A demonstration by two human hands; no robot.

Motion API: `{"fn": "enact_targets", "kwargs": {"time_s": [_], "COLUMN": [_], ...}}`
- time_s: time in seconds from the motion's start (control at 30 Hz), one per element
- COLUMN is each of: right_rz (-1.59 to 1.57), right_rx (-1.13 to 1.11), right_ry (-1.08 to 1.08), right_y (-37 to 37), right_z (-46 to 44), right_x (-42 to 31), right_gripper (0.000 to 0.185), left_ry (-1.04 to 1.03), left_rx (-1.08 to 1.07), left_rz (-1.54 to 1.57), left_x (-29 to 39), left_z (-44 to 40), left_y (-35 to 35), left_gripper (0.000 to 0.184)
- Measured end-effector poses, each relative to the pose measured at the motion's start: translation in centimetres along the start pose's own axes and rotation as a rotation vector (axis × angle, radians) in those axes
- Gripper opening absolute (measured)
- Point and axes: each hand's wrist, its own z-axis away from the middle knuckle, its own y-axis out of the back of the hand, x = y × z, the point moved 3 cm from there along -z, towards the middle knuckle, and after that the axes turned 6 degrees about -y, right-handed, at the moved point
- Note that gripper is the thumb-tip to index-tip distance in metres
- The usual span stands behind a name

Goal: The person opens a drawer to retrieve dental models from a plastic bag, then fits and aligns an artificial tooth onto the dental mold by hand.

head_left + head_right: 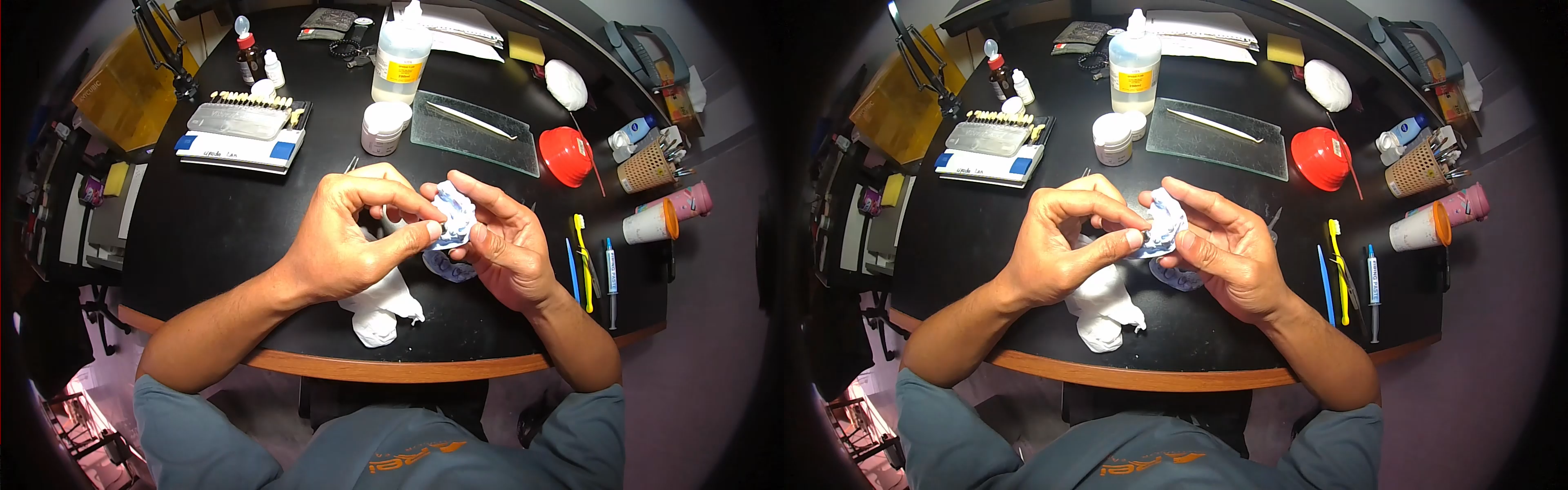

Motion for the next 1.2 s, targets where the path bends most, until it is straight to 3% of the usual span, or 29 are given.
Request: {"fn": "enact_targets", "kwargs": {"time_s": [0.4,0.8,1.2], "right_rz": [-0.062,0.172,0.259], "right_rx": [0.020,0.068,0.041], "right_ry": [-0.022,0.188,0.269], "right_y": [-0.69,-0.57,-0.49], "right_z": [0.12,0.28,0.35], "right_x": [-0.32,-0.63,-0.76], "right_gripper": [0.052,0.063,0.063], "left_ry": [0.005,-0.002,-0.049], "left_rx": [-0.030,-0.041,-0.047], "left_rz": [-0.024,-0.017,-0.024], "left_x": [0.19,0.19,0.28], "left_z": [-0.08,-0.22,-0.34], "left_y": [0.12,-0.01,-0.07], "left_gripper": [0.015,0.013,0.014]}}
